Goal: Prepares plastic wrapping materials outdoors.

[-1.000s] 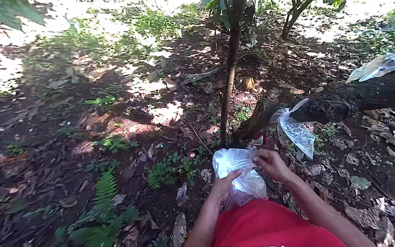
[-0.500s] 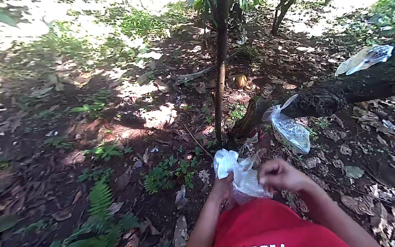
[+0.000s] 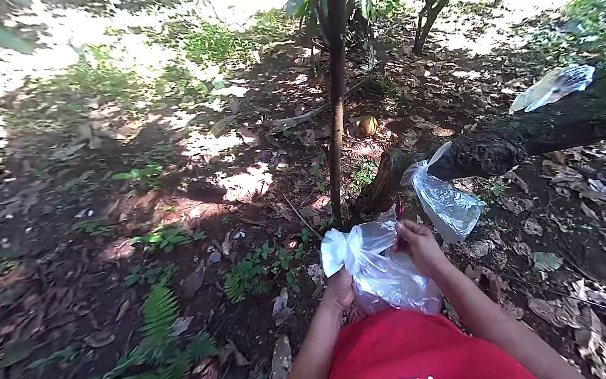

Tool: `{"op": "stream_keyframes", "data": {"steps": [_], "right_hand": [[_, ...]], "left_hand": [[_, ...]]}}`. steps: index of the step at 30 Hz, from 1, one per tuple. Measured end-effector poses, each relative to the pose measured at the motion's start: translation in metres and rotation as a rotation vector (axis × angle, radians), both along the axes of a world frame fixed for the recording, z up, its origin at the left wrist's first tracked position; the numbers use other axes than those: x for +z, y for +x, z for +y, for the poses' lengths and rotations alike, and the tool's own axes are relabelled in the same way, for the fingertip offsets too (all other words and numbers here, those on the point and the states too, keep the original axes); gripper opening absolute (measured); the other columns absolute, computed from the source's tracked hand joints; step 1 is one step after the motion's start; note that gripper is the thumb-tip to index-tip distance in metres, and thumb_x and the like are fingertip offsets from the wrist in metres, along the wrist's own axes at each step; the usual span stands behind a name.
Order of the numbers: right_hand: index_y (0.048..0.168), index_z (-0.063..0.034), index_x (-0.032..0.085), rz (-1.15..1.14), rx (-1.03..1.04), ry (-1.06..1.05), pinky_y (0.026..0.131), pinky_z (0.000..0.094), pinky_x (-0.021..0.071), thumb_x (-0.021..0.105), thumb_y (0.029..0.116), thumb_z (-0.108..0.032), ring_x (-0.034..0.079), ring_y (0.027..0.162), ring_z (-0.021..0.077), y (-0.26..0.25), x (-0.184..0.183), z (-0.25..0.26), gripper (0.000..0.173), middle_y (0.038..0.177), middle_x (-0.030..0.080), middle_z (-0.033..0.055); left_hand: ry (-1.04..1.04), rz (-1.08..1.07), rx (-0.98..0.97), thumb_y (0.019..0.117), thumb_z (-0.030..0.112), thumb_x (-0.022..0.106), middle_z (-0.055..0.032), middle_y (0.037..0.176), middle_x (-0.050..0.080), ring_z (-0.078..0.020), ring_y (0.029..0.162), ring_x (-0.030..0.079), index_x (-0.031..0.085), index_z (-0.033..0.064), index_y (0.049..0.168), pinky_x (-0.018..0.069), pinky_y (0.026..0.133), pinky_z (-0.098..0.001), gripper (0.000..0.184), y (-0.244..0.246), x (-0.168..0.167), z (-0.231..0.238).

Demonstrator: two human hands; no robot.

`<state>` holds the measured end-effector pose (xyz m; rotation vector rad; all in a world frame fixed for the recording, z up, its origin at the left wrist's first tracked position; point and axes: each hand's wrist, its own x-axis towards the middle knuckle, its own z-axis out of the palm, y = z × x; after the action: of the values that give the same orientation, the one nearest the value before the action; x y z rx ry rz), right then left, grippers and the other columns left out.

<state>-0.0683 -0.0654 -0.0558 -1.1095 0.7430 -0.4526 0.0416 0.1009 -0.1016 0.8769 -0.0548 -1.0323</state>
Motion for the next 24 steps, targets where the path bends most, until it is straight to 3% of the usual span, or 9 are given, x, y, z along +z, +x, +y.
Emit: {"op": "stream_keyframes", "data": {"steps": [3,7,10,12,15,17,19,21,24], "right_hand": [[0.092,-0.0028,0.058,-0.029,-0.072,0.101,0.064,0.0316,0.0610,0.039,0.1104,-0.011,0.065,0.059,0.0135,-0.004,-0.005,0.006,0.027,0.070,0.065,0.0035],[0.090,-0.0031,0.057,-0.038,-0.106,0.006,0.066,0.0314,0.0615,0.042,0.1090,-0.008,0.066,0.061,0.0127,-0.013,-0.007,0.005,0.025,0.072,0.065,0.0028],[0.091,-0.0020,0.060,0.001,-0.100,-0.281,0.068,0.0297,0.0607,0.048,0.1045,-0.007,0.066,0.066,0.0100,-0.015,-0.011,0.008,0.019,0.075,0.065,0.0014],[0.096,0.0040,0.066,0.028,0.029,-0.612,0.074,0.0303,0.0581,0.055,0.1005,-0.011,0.066,0.078,0.0117,-0.014,-0.019,0.016,0.019,0.087,0.066,0.0071],[0.100,0.0031,0.071,0.065,0.256,-0.951,0.083,0.0338,0.0594,0.060,0.1004,-0.019,0.069,0.094,0.0189,-0.002,-0.025,0.033,0.024,0.107,0.069,0.0163],[0.100,0.0014,0.073,0.076,0.284,-0.988,0.082,0.0361,0.0588,0.061,0.0995,-0.020,0.069,0.091,0.0195,0.006,-0.031,0.039,0.024,0.105,0.069,0.0153],[0.104,0.0015,0.073,0.113,0.345,-0.969,0.086,0.0419,0.0571,0.057,0.0999,-0.018,0.069,0.094,0.0224,0.007,-0.030,0.035,0.025,0.105,0.070,0.0152],[0.104,0.0015,0.073,0.170,0.459,-0.956,0.092,0.0453,0.0557,0.056,0.0995,-0.015,0.070,0.100,0.0247,0.006,-0.023,0.032,0.024,0.107,0.072,0.0156],[0.100,0.0036,0.070,0.307,0.661,-0.901,0.088,0.0557,0.0535,0.053,0.1006,-0.015,0.070,0.096,0.0338,0.006,-0.021,0.037,0.025,0.097,0.071,0.0201]], "left_hand": [[0.084,-0.018,0.055,0.1069,0.005,0.036,-0.0035,0.094,0.075,-0.0110,0.089,0.073,0.062,0.0065,0.113,0.0612,0.083,-0.0302,0.027,0.000,0.000,-0.003],[0.170,-0.013,0.153,0.1085,0.008,0.039,-0.0091,0.103,0.070,-0.0159,0.095,0.070,0.055,0.0035,0.125,0.0596,0.086,-0.0351,0.024,0.011,-0.006,-0.001],[0.249,-0.074,0.226,0.1070,0.008,0.046,-0.0119,0.110,0.068,-0.0168,0.100,0.068,0.054,0.0011,0.130,0.0584,0.089,-0.0351,0.025,0.016,-0.009,-0.004],[0.298,-0.128,0.237,0.1044,0.005,0.053,-0.0163,0.118,0.065,-0.0191,0.106,0.066,0.051,-0.0025,0.136,0.0568,0.093,-0.0365,0.032,0.013,-0.008,-0.008],[0.235,-0.128,0.118,0.0950,-0.004,0.058,-0.0118,0.102,0.070,-0.0167,0.093,0.070,0.057,-0.0033,0.122,0.0599,0.085,-0.0350,0.027,-0.003,0.007,-0.011],[0.124,-0.034,-0.051,0.0854,-0.005,0.057,-0.0075,0.093,0.073,-0.0151,0.085,0.072,0.060,0.0016,0.113,0.0615,0.079,-0.0342,0.028,-0.011,0.016,-0.005],[0.060,0.074,-0.152,0.0804,0.001,0.061,-0.0075,0.093,0.075,-0.0164,0.085,0.074,0.060,0.0046,0.112,0.0625,0.078,-0.0360,0.031,-0.015,0.018,0.002],[0.005,0.126,-0.147,0.0850,0.008,0.068,-0.0092,0.099,0.075,-0.0176,0.092,0.073,0.060,0.0047,0.118,0.0619,0.084,-0.0376,0.034,-0.020,0.016,0.002],[0.067,0.085,-0.012,0.0996,0.004,0.056,-0.0100,0.102,0.072,-0.0166,0.095,0.070,0.058,0.0014,0.122,0.0595,0.088,-0.0361,0.022,-0.028,0.013,-0.008]]}}
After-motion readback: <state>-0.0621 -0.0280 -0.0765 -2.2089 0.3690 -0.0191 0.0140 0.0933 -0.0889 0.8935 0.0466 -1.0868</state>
